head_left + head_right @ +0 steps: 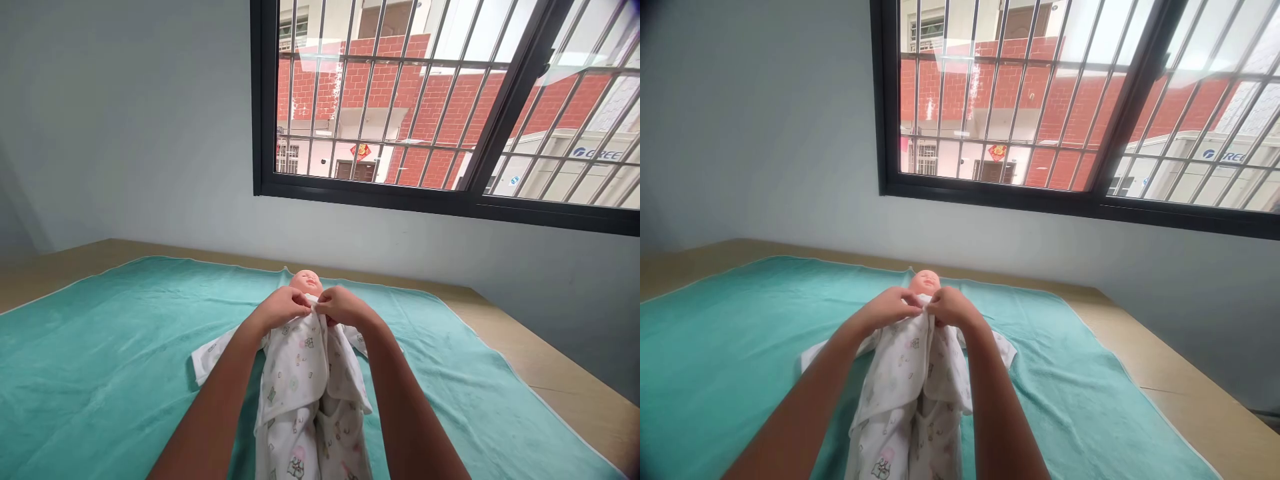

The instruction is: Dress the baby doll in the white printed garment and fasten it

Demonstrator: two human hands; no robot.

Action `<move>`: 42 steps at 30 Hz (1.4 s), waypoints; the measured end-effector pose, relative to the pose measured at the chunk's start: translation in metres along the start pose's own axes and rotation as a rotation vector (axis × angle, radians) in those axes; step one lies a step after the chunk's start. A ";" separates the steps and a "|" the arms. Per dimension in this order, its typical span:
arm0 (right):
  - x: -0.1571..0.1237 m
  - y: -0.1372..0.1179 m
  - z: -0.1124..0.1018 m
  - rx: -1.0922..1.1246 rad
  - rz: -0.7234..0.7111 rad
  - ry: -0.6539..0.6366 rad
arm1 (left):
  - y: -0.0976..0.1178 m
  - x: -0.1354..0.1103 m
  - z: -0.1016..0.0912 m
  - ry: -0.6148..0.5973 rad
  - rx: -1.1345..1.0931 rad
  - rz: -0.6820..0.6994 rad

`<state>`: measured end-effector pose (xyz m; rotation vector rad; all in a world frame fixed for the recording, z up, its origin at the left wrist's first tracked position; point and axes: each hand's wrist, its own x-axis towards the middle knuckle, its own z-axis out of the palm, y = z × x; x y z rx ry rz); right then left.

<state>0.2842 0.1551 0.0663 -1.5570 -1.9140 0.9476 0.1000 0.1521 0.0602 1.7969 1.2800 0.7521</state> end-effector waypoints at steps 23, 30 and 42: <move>0.007 0.020 0.006 0.537 -0.016 -0.041 | 0.001 0.003 0.008 -0.034 -0.213 0.029; 0.004 0.015 0.007 0.598 -0.011 -0.082 | 0.003 0.001 0.007 -0.023 -0.296 -0.031; 0.007 0.030 0.007 0.627 -0.049 -0.171 | 0.008 -0.005 0.007 -0.022 -0.286 -0.026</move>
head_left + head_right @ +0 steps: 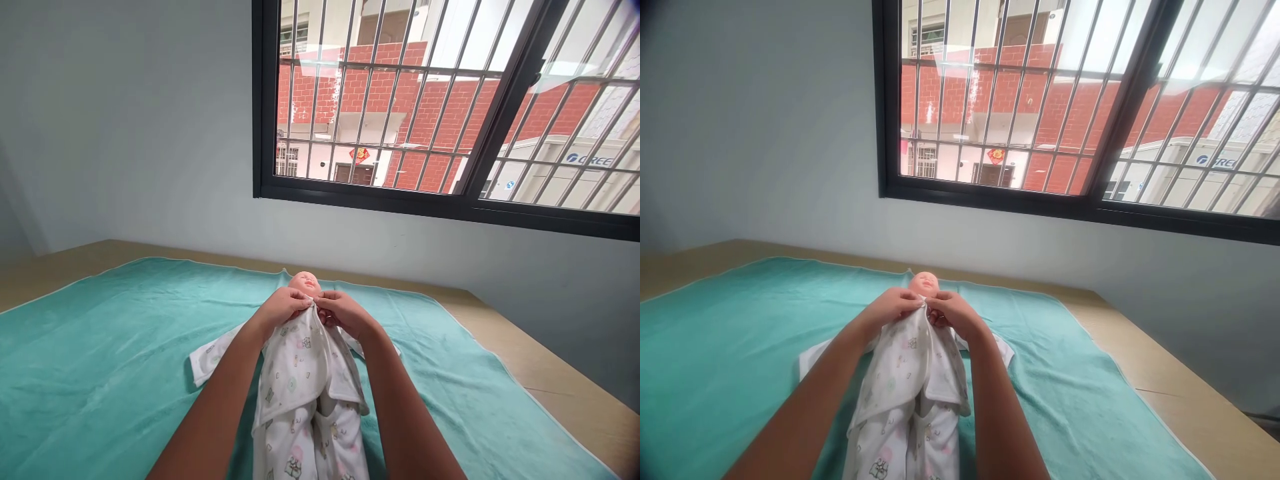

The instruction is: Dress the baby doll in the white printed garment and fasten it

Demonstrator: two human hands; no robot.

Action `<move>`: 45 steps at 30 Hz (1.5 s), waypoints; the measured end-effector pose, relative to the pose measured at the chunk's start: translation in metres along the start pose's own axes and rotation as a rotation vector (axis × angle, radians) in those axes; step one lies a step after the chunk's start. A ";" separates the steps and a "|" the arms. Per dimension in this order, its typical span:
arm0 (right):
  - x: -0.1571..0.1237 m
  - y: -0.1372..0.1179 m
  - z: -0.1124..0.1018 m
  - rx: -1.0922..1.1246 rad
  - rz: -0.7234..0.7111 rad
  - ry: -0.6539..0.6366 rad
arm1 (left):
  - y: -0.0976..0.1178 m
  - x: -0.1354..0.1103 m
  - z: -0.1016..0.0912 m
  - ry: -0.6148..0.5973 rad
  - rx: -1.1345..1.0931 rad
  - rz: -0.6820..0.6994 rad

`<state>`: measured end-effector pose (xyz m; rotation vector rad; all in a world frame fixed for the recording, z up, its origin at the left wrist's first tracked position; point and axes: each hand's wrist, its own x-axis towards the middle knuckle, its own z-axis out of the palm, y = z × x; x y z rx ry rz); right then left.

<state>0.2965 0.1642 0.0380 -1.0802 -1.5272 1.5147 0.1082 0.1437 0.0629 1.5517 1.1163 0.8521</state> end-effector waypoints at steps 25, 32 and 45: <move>0.001 0.001 0.004 -0.119 -0.055 -0.003 | 0.003 0.001 0.006 0.091 -0.040 0.029; 0.000 0.003 0.003 -0.006 -0.019 0.027 | -0.002 0.005 0.003 0.090 -0.093 -0.017; 0.000 -0.013 0.011 -0.270 0.079 0.096 | -0.008 0.006 -0.005 0.055 -0.115 -0.015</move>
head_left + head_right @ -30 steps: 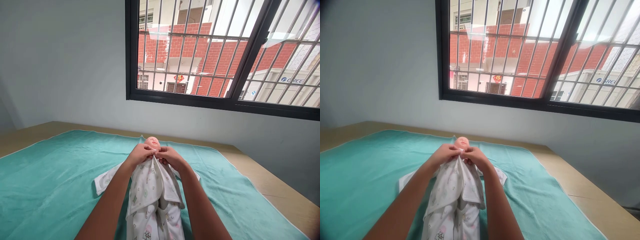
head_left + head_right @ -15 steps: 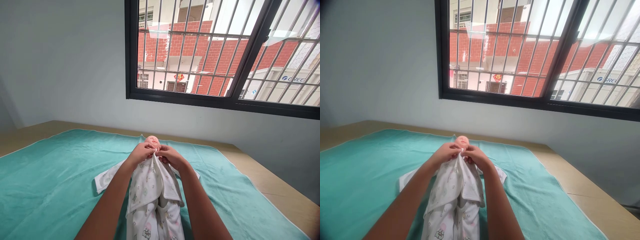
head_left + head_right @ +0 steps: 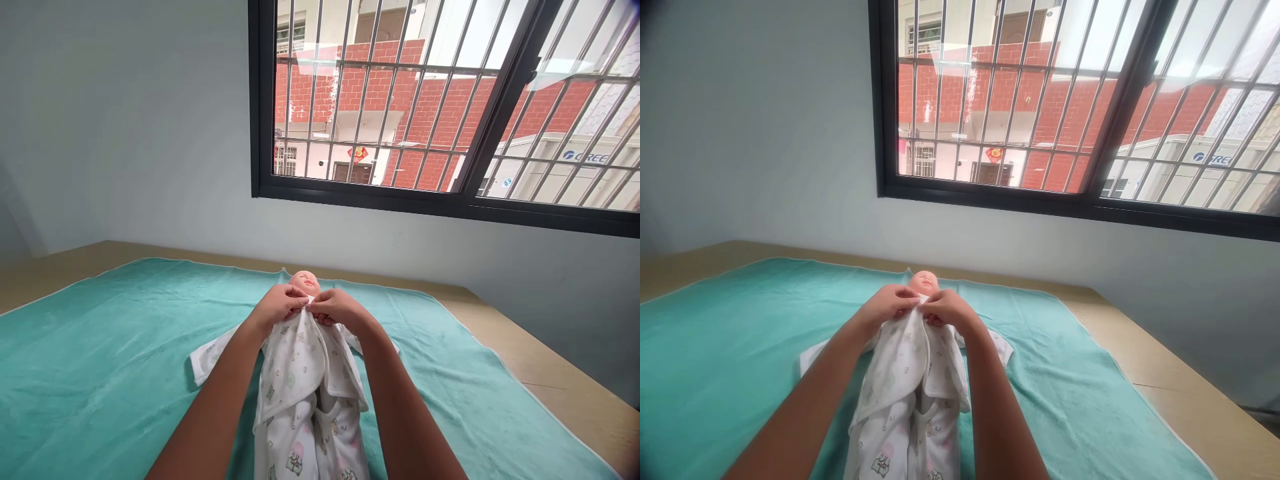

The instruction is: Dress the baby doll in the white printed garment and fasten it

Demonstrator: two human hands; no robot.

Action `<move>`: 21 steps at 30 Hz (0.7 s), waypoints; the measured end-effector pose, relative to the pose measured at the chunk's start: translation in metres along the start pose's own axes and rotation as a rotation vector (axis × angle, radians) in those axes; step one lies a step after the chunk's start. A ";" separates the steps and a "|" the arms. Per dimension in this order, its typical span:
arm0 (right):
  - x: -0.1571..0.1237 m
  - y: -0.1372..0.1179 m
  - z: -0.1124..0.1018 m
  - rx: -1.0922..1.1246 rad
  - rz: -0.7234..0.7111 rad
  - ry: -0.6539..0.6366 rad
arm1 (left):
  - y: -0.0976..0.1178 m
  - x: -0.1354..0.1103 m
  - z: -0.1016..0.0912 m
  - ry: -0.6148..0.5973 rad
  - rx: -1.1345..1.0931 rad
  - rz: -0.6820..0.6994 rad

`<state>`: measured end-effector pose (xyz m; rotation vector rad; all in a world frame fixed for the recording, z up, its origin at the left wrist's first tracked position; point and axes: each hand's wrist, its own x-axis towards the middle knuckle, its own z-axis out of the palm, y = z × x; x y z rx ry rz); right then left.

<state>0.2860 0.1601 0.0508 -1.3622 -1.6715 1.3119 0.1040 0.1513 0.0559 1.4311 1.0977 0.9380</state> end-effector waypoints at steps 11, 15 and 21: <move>0.000 0.001 -0.001 0.331 0.003 -0.009 | -0.004 0.001 -0.001 -0.072 0.000 0.033; 0.003 0.008 -0.003 0.422 -0.020 -0.029 | -0.004 0.001 0.000 -0.064 -0.019 0.018; 0.007 0.012 -0.001 0.459 -0.002 -0.051 | -0.001 0.000 0.002 -0.039 -0.047 0.004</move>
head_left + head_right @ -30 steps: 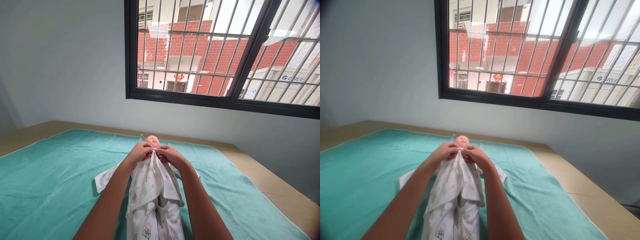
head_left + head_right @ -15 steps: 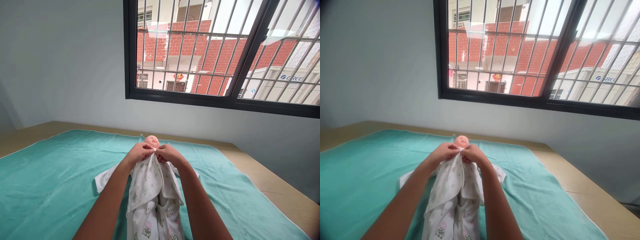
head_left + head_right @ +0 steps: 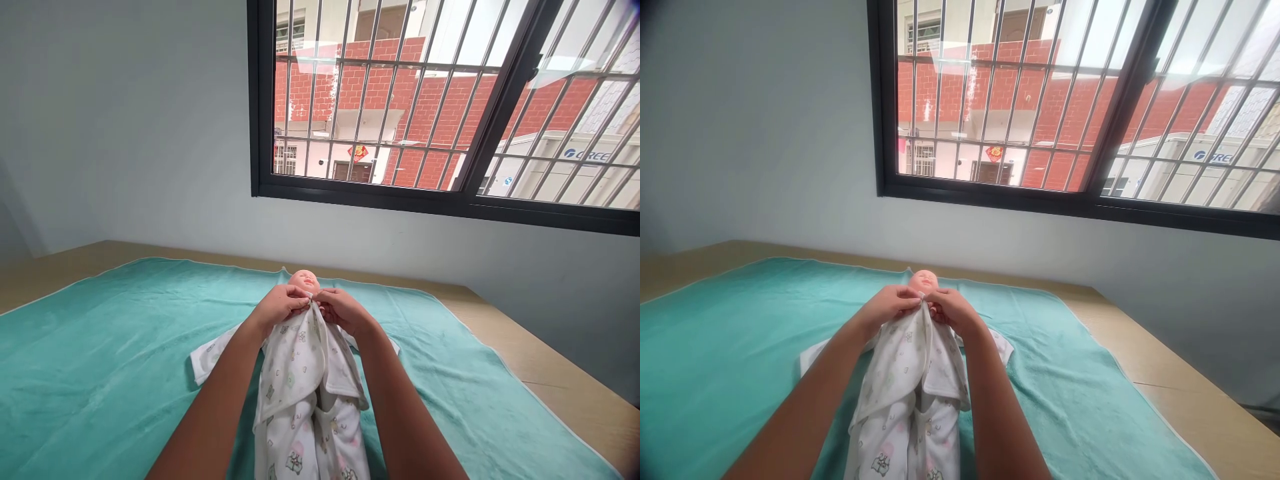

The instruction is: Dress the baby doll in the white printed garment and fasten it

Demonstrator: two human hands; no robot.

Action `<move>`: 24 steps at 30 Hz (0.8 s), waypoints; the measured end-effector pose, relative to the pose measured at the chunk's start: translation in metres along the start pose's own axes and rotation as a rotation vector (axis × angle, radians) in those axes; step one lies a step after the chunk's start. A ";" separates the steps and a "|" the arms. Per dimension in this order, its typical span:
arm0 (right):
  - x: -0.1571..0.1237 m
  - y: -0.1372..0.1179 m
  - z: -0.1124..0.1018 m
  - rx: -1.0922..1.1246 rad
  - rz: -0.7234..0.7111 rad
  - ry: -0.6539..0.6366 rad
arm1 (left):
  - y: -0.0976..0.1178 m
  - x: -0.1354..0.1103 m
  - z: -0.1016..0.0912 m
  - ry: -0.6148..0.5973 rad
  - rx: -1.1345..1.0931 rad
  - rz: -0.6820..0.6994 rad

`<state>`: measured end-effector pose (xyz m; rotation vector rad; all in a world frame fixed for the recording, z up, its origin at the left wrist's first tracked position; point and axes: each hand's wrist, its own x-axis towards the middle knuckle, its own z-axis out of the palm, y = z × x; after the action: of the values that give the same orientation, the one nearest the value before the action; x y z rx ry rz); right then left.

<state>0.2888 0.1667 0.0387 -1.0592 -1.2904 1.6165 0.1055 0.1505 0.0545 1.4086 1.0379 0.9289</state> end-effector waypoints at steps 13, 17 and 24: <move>0.002 0.005 -0.003 0.044 0.001 -0.015 | -0.002 -0.001 -0.004 -0.037 0.009 0.045; 0.002 0.005 -0.004 0.070 -0.004 -0.045 | -0.001 -0.002 -0.002 -0.035 -0.004 0.040; -0.003 0.003 -0.005 -0.032 -0.029 -0.071 | -0.002 -0.001 -0.003 -0.029 -0.008 0.041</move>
<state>0.2942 0.1648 0.0354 -1.0062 -1.3759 1.6299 0.1024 0.1503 0.0526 1.4374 0.9854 0.9390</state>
